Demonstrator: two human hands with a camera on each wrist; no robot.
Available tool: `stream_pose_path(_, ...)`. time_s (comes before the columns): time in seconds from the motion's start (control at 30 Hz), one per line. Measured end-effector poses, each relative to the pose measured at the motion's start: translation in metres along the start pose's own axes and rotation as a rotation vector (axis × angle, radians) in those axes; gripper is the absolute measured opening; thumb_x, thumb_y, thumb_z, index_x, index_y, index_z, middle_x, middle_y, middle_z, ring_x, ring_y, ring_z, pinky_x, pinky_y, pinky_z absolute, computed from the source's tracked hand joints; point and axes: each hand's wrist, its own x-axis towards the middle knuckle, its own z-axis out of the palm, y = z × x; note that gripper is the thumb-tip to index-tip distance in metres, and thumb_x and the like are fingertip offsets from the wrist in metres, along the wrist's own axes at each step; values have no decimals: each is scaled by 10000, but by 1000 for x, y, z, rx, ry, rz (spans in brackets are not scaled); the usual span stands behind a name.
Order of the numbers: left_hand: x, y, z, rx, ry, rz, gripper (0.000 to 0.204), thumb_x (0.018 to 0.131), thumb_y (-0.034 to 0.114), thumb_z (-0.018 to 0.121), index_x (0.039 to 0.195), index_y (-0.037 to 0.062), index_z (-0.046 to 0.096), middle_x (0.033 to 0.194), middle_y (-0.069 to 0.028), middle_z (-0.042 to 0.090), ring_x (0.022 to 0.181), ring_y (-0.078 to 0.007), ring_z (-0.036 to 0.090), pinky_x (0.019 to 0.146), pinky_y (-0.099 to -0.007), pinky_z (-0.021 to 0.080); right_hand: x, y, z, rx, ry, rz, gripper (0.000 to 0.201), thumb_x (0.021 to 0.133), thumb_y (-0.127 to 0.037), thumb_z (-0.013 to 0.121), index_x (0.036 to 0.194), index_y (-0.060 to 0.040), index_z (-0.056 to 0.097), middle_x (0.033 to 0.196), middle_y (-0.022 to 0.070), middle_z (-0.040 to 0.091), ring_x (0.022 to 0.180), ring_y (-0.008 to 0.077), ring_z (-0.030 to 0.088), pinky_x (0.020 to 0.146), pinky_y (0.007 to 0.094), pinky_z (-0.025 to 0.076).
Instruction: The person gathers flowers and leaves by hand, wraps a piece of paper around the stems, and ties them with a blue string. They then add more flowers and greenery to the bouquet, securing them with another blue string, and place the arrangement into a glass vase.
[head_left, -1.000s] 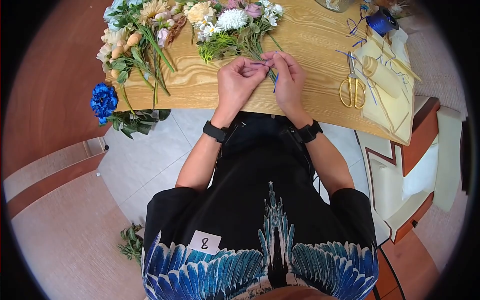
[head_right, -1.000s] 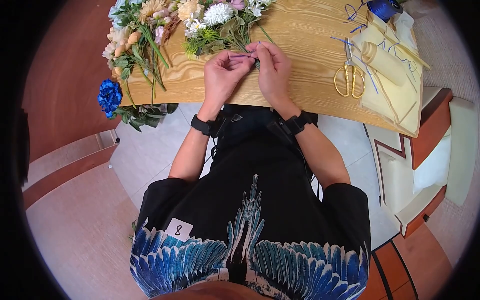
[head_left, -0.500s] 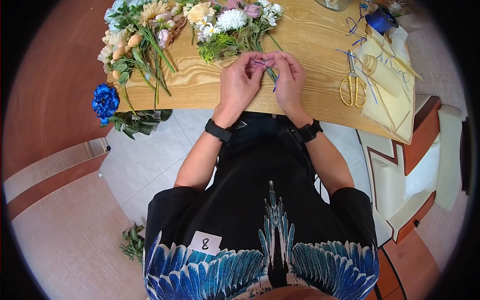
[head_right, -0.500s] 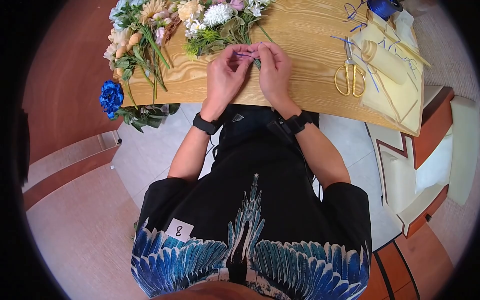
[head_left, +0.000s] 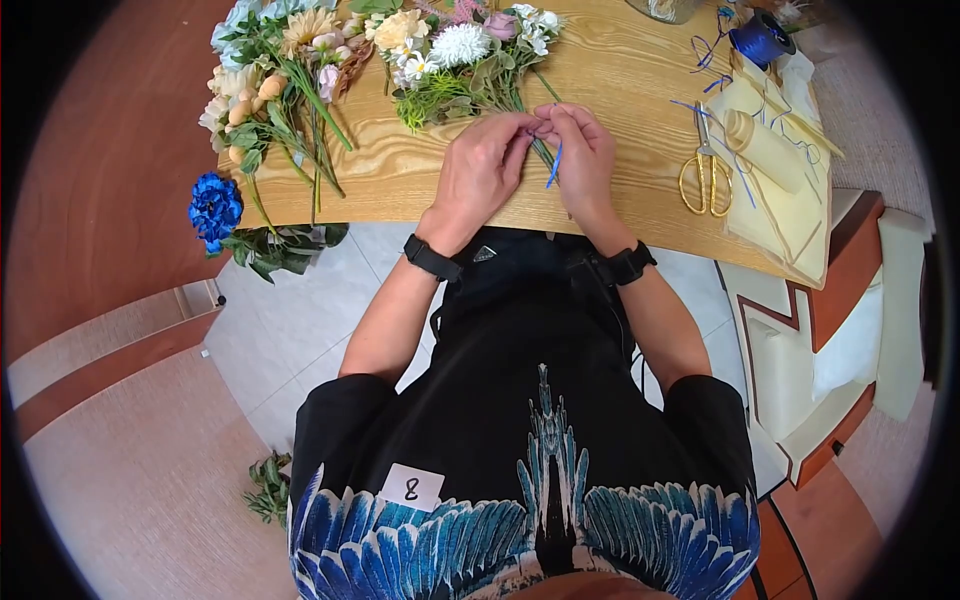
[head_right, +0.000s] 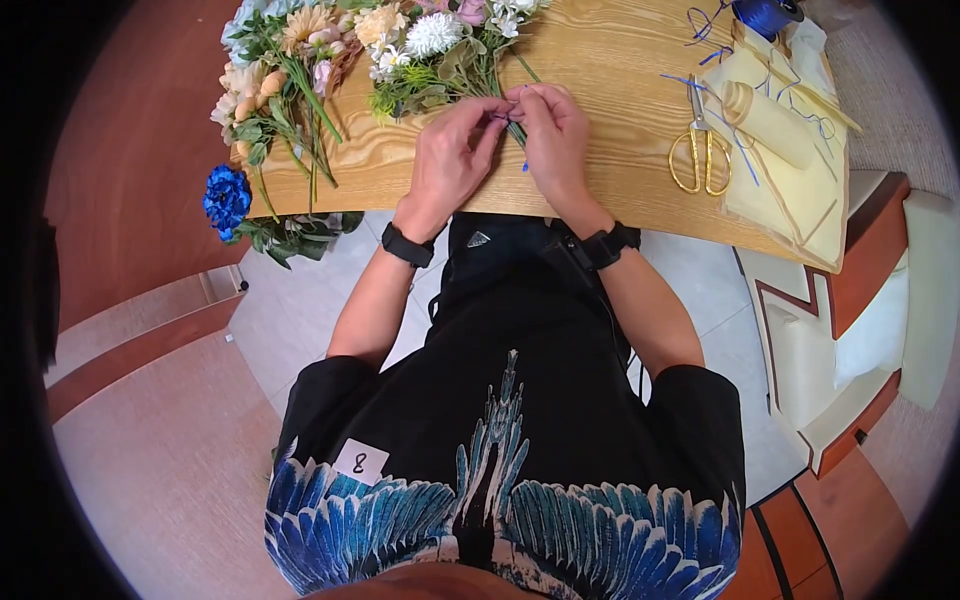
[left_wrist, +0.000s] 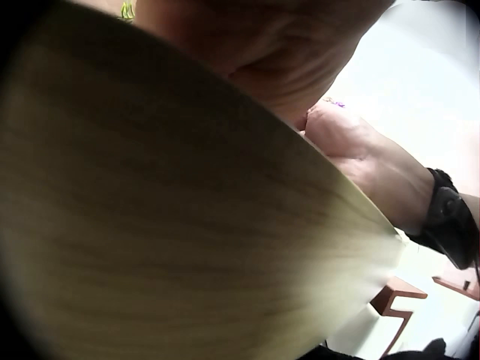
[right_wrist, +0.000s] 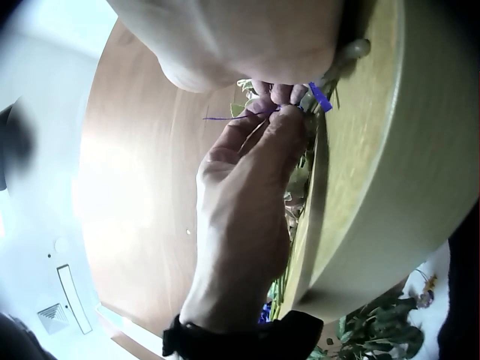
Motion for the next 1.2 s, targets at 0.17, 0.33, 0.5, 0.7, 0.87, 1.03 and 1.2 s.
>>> stream_pose_path(0.17,2,-1,-5,70,-30,115,163,832,5,687,992,33,681,871,-111,675,747,-271,668,624,-350,530,2,-2,-1,-29,-10,42,194,972,-84,540,966,59,671,965,76,635,816,119,628,757,249,513)
stream_pose_path(0.33,-1,-5,-6,117,-46,109,148,812,-7,690,950,47,688,882,-100,668,756,-289,664,633,-371,531,3,-4,-2,-70,-26,113,205,972,-104,545,978,50,680,933,58,649,821,112,621,752,244,516)
stream_pose_path(0.5,-1,-7,-9,164,-107,157,135,813,5,686,935,61,672,909,-87,657,774,-305,661,644,-381,536,3,-8,-2,-42,-20,166,208,971,-113,550,999,43,684,944,70,657,835,119,624,769,247,527)
stream_pose_path(0.7,-3,-7,-7,184,-97,129,129,824,20,684,945,62,665,913,-87,657,780,-305,662,648,-381,540,6,-6,-4,-1,-20,198,233,971,-149,574,1064,49,656,979,98,664,876,142,630,869,327,559)
stream_pose_path(0.87,-3,-3,-8,145,-90,106,97,844,43,657,938,65,646,889,-100,645,763,-317,652,635,-400,535,4,-8,-3,0,-53,173,229,979,-150,560,1034,39,678,948,81,664,879,133,633,798,262,551)
stream_pose_path(1.03,-1,0,-9,104,-77,49,70,850,40,653,919,49,644,829,-125,646,764,-326,648,639,-407,522,5,-11,-5,-13,-141,146,210,976,-138,574,1048,24,687,959,55,658,887,127,630,800,252,542)
stream_pose_path(1.2,0,-1,-10,168,-80,101,107,837,32,685,941,54,679,837,-127,675,749,-308,664,649,-376,526,0,-4,-10,-227,-227,-134,218,990,-130,565,1111,21,666,1113,65,638,947,131,619,877,278,530)
